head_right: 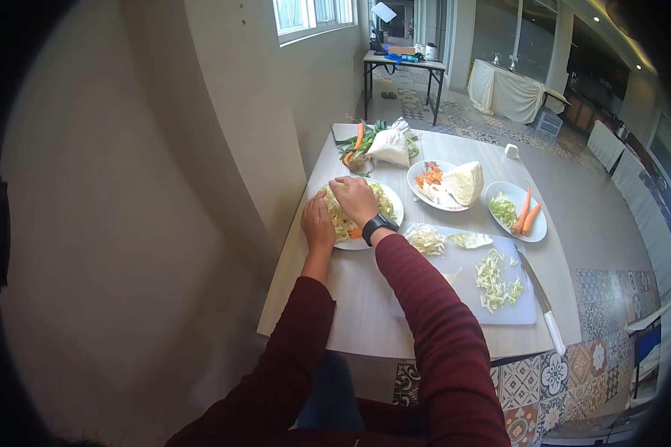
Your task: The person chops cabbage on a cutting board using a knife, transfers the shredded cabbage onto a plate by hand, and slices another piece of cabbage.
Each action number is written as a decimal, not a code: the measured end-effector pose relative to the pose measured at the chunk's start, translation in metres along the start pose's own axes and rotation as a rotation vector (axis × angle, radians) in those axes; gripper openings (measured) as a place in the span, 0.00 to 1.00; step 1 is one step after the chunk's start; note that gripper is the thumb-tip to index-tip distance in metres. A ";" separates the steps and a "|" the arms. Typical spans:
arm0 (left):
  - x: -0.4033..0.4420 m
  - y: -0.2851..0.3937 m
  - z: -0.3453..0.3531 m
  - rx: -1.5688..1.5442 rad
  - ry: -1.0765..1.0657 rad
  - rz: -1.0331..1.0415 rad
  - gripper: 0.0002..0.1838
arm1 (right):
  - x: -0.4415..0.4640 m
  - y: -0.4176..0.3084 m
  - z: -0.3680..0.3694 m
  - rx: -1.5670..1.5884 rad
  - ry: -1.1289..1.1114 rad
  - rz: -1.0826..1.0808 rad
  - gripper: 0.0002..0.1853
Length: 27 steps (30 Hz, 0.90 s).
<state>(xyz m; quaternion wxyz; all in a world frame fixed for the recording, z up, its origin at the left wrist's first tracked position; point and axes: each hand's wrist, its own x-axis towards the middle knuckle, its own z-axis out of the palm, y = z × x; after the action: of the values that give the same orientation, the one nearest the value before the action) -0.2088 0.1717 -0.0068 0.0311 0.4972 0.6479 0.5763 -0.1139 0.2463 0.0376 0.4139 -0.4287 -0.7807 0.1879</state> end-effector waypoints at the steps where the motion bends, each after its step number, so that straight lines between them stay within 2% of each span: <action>1: 0.000 0.001 -0.001 -0.008 -0.002 -0.005 0.24 | 0.004 0.008 -0.002 0.048 -0.036 0.047 0.21; 3: 0.000 0.000 0.000 -0.022 -0.005 -0.016 0.25 | 0.005 -0.005 -0.025 0.145 -0.108 0.141 0.20; 8: 0.001 -0.002 0.000 -0.010 -0.013 0.002 0.25 | 0.011 -0.008 -0.047 0.248 -0.123 0.164 0.16; 11: 0.001 0.000 -0.002 -0.027 0.009 0.036 0.24 | 0.011 -0.010 -0.061 0.120 -0.177 0.056 0.17; 14: 0.003 0.004 -0.004 -0.075 0.096 0.109 0.23 | 0.013 -0.013 -0.069 -0.053 -0.139 -0.054 0.19; 18: 0.002 0.009 -0.006 -0.194 0.172 0.123 0.25 | 0.018 -0.011 -0.073 -0.176 -0.044 -0.123 0.13; 20: 0.001 0.010 -0.007 -0.251 0.176 0.066 0.26 | 0.014 -0.018 -0.081 -0.193 -0.027 -0.124 0.13; 24: 0.003 0.011 -0.007 -0.465 0.178 -0.139 0.28 | 0.005 -0.027 -0.097 -0.084 -0.161 0.058 0.14; 27: 0.001 0.016 -0.010 -0.520 0.213 -0.169 0.30 | 0.004 -0.008 -0.100 0.061 -0.274 0.138 0.16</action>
<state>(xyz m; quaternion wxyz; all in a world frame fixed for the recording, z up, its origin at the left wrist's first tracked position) -0.2055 0.1627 0.0089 0.1373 0.3532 0.5171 0.7674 -0.0383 0.2390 0.1033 0.3026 -0.4389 -0.7924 0.2965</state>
